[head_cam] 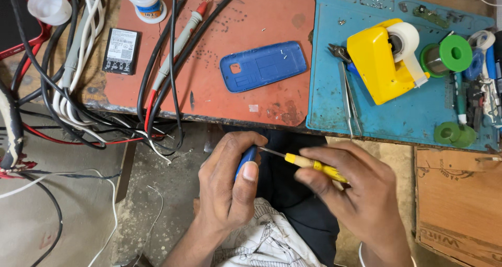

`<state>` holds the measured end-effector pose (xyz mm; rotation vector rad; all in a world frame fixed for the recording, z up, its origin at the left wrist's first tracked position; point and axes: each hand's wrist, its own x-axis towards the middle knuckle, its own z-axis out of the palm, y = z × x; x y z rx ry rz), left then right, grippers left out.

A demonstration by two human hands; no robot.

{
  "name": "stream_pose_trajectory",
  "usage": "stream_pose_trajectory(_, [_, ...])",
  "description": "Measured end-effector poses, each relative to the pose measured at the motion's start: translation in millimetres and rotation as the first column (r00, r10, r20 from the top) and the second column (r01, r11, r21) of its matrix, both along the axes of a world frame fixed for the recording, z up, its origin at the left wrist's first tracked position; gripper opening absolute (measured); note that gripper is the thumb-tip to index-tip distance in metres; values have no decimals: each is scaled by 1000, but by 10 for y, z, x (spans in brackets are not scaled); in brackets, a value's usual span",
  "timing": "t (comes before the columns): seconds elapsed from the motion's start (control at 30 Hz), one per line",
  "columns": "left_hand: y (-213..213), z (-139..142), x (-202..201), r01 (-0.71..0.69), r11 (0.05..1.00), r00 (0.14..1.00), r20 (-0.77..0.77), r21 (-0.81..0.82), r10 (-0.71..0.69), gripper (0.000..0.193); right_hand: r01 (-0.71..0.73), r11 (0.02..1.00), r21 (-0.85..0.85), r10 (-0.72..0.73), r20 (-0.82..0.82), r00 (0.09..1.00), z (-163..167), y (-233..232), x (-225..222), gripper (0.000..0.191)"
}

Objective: The person reassembles a blue feature phone by screwing in screws and attaching the back cover, then connects a charging cable. Next, the person removes the back cover of a light blue smartphone using a prying tool and uses a green electric screwdriver to remove screws from the internal frame.

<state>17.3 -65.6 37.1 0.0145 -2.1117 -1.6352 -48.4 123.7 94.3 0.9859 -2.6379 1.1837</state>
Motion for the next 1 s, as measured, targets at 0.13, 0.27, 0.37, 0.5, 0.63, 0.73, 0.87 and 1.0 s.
stream_pose_trajectory(0.13, [-4, -32, 5, 34, 999, 999, -37, -32, -36, 41, 68, 997, 44, -69, 10, 998, -18, -14, 15, 23])
stream_pose_trajectory(0.27, [33, -120, 1, 38, 995, 999, 27, 90, -40, 42, 233, 936, 264, -215, -95, 972, -12, 66, -40, 35])
stream_pose_trajectory(0.37, [41, -212, -35, 21, 840, 999, -37, 542, -1, 40, 278, 933, 230, -249, -150, 957, 5, 111, -222, 37])
stream_pose_trajectory(0.5, [51, -277, -40, 295, 364, 955, -268, 883, -125, 38, 129, 991, -21, -130, -226, 965, 19, -52, -650, 28])
stream_pose_trajectory(0.63, [209, -270, -37, 251, 333, 959, -188, 909, -210, 31, -69, 998, -7, 64, -304, 950, 47, -445, -1217, 30])
stream_pose_trajectory(0.73, [259, -247, -19, 221, 321, 951, -131, 921, -280, 30, -130, 989, 63, 142, -244, 959, 18, -753, -1495, 41])
stream_pose_trajectory(0.87, [248, -245, -48, 235, 186, 929, -164, 954, -332, 31, -105, 968, 229, 200, -442, 874, -68, -976, -1600, 45])
stream_pose_trajectory(1.0, [234, -264, -62, 251, 21, 907, -227, 968, -355, 32, -50, 944, 326, 219, -505, 835, -178, -1016, -1648, 47])
